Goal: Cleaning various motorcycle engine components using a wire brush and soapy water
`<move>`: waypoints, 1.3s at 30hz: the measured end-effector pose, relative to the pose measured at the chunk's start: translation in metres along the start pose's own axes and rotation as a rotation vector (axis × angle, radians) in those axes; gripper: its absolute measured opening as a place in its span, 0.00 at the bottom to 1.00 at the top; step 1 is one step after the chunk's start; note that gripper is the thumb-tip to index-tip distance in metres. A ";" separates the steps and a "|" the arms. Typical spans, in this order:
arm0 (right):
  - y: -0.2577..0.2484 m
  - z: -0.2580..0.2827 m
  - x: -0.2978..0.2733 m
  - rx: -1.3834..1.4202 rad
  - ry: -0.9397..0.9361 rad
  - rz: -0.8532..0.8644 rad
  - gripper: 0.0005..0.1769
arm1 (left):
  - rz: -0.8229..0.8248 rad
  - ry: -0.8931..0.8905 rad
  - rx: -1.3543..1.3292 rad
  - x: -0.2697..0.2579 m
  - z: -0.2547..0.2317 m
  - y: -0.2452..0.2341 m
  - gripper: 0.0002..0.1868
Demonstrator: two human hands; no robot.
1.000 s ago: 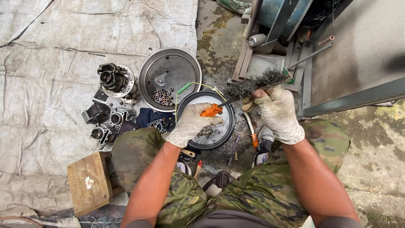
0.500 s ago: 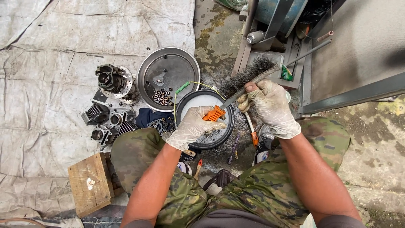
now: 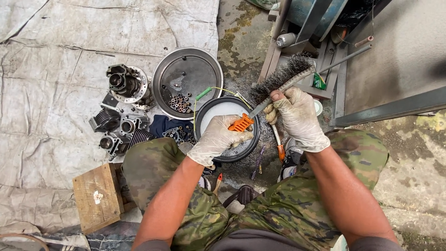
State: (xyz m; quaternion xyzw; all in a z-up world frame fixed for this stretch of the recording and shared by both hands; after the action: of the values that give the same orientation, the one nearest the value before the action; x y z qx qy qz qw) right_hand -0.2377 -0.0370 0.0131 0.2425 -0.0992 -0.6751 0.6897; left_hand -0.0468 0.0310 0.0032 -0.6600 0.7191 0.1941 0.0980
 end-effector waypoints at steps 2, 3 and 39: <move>0.000 -0.007 0.002 -0.010 -0.025 0.000 0.08 | -0.006 0.006 -0.025 0.003 0.005 0.000 0.17; -0.001 -0.012 0.003 0.007 -0.035 -0.012 0.09 | -0.011 0.003 -0.024 0.005 0.006 -0.001 0.18; -0.002 0.013 0.012 -0.010 0.049 -0.054 0.25 | 0.088 -0.040 -0.001 -0.007 -0.008 -0.002 0.12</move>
State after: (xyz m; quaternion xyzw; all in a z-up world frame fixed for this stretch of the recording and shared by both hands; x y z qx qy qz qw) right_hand -0.2451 -0.0512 0.0214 0.2582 -0.0723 -0.6879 0.6744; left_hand -0.0434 0.0343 0.0130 -0.6237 0.7454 0.2116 0.1034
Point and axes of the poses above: each hand's wrist, its own x-axis towards the middle knuckle, its own y-axis out of the palm, z = x × y, the point moved 1 cm from there along x, towards the middle knuckle, and after that the axes turned 10 degrees about x, right-handed, at the moved point
